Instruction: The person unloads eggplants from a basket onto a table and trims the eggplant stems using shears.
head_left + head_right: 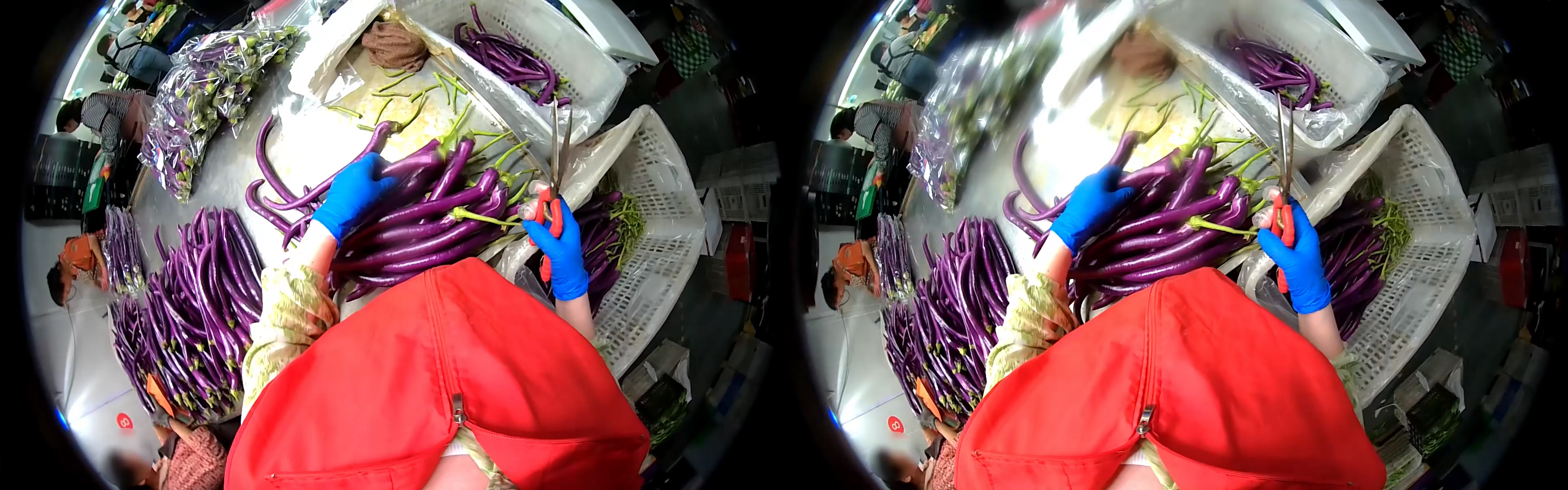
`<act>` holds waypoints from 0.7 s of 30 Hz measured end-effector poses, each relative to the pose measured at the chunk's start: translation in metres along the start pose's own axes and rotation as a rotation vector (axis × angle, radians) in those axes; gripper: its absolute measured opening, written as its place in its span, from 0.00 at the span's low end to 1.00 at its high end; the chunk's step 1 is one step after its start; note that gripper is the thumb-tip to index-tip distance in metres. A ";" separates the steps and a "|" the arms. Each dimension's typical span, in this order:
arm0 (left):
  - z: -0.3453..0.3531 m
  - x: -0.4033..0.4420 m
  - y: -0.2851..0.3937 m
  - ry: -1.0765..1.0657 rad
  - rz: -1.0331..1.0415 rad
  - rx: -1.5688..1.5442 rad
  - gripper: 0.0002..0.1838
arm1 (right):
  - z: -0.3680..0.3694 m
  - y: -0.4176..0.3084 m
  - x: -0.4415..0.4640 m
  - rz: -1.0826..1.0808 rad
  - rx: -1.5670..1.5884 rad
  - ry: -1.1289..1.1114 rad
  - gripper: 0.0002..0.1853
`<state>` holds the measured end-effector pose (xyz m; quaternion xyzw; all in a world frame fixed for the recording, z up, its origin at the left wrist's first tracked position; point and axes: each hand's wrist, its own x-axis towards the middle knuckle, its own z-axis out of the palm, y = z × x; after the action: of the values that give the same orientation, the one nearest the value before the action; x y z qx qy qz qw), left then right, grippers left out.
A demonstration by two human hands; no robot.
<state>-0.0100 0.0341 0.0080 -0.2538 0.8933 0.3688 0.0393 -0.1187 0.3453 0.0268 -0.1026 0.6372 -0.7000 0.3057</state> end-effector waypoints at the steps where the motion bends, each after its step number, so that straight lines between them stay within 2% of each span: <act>1: -0.005 0.000 0.010 0.009 -0.019 0.053 0.21 | 0.000 0.000 0.002 -0.005 -0.007 -0.011 0.29; 2: -0.007 0.002 0.014 0.029 -0.002 0.074 0.21 | 0.000 0.001 0.003 -0.009 -0.014 -0.019 0.29; 5: 0.011 0.020 -0.009 -0.100 0.039 0.013 0.22 | 0.003 0.001 0.004 -0.028 0.035 -0.035 0.28; 6: 0.009 0.016 -0.004 -0.137 0.032 0.085 0.22 | 0.004 0.004 0.004 -0.039 0.045 -0.057 0.26; 8: 0.025 0.023 -0.032 -0.045 0.040 -0.200 0.27 | -0.003 0.012 0.004 -0.078 0.020 -0.033 0.23; 10: -0.004 0.025 -0.013 -0.178 -0.019 -0.141 0.28 | -0.010 0.016 0.004 -0.124 -0.014 -0.017 0.21; 11: -0.010 0.026 -0.020 -0.092 -0.085 -0.187 0.26 | -0.012 0.017 0.003 -0.130 -0.016 -0.045 0.21; 13: -0.025 0.019 -0.020 -0.155 -0.111 -0.488 0.18 | -0.015 0.013 0.003 -0.163 -0.037 -0.052 0.20; 14: -0.028 0.008 -0.002 -0.214 -0.185 -0.493 0.15 | -0.015 0.009 0.002 -0.139 -0.024 -0.040 0.20; 15: -0.020 0.002 0.004 -0.274 -0.227 -0.371 0.13 | -0.013 0.006 0.001 -0.109 -0.010 -0.038 0.20; 17: 0.005 -0.007 0.031 -0.251 -0.035 0.239 0.15 | -0.009 0.013 0.005 -0.115 0.064 -0.070 0.21; 19: 0.035 -0.003 0.017 -0.101 0.120 0.349 0.20 | -0.003 0.020 0.008 -0.127 0.079 -0.085 0.22; 21: 0.039 0.002 0.015 -0.034 0.076 0.401 0.18 | 0.000 0.026 0.010 -0.172 -0.050 -0.110 0.26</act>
<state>-0.0233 0.0691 -0.0111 -0.2009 0.9570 0.1889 0.0903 -0.1188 0.3397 -0.0007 -0.2026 0.6258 -0.7006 0.2764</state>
